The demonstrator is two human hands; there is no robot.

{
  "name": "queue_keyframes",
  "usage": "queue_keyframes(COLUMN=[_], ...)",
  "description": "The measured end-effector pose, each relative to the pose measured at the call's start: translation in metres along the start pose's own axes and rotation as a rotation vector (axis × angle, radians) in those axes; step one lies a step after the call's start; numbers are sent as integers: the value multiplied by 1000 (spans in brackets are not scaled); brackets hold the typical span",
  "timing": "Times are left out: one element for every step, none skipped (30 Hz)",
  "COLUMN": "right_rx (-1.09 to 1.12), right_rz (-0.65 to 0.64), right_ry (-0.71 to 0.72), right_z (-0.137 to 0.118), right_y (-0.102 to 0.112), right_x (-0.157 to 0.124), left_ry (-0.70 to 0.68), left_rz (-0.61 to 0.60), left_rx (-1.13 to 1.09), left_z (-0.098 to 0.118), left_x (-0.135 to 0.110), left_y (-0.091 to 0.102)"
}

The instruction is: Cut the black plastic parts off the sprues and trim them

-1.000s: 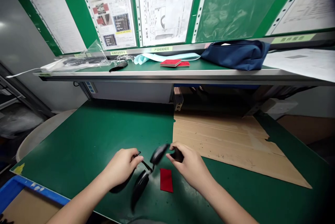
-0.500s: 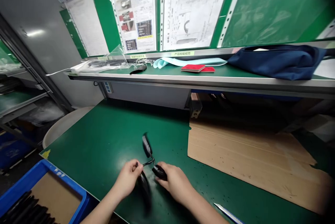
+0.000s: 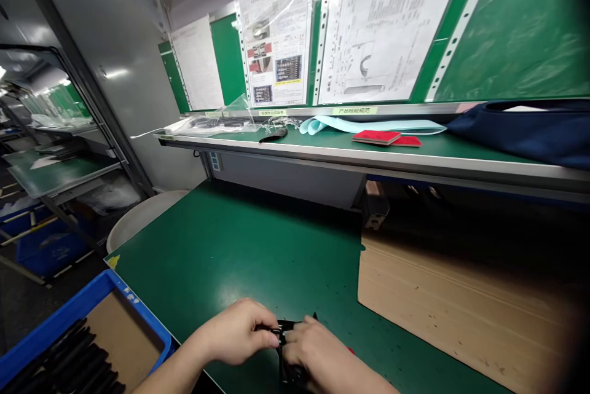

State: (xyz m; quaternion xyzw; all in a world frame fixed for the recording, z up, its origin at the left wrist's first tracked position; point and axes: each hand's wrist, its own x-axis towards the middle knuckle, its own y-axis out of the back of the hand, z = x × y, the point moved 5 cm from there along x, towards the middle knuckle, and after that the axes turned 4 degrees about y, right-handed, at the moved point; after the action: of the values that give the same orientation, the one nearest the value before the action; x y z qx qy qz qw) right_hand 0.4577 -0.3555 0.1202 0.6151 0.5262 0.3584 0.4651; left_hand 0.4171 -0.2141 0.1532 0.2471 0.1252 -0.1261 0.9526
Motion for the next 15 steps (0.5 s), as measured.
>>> queue_keyframes(right_rx=[44, 67, 64, 43, 21, 26, 69, 138, 219, 296, 348, 353, 305, 228, 139], right_rz=[-17, 5, 52, 107, 157, 202, 241, 280, 312, 325, 312, 274, 219, 162, 108], right_ry=[-42, -128, -245, -366, -476, -562, -618, -649, -644, -610, -567, -530, -510, -508, -511], right_z=[6, 15, 27, 39, 50, 58, 63, 63, 60, 54, 46, 37, 30, 24, 20], right_y=[0, 3, 7, 12, 16, 20, 21, 21, 19, 15, 10, 5, -1, -6, -10], right_x=[0, 0, -2, -5, -8, -12, -16, -18, -20, -19, -18, -16, -13, -11, -10], left_ry=[9, 49, 110, 169, 211, 231, 237, 243, 240, 228, 215, 205, 204, 206, 210], left_rz=[-7, 21, 80, 158, 244, 324, 389, 444, 475, 478, 461, 438, 423, 422, 435], left_rx=[-92, -201, -314, -415, -492, -547, -586, -628, -692, -781, -885, -985, -1056, -1083, -1056], left_z=[-2, -8, -16, -26, -35, -42, -46, -49, -50, -50, -49, -48, -48, -48, -49], left_x=[3, 7, 12, 17, 22, 26, 29, 30, 31, 32, 33, 33, 34, 34, 34], left_y=[-2, -4, -7, -11, -16, -21, -27, -34, -40, -46, -51, -56, -59, -60, -59])
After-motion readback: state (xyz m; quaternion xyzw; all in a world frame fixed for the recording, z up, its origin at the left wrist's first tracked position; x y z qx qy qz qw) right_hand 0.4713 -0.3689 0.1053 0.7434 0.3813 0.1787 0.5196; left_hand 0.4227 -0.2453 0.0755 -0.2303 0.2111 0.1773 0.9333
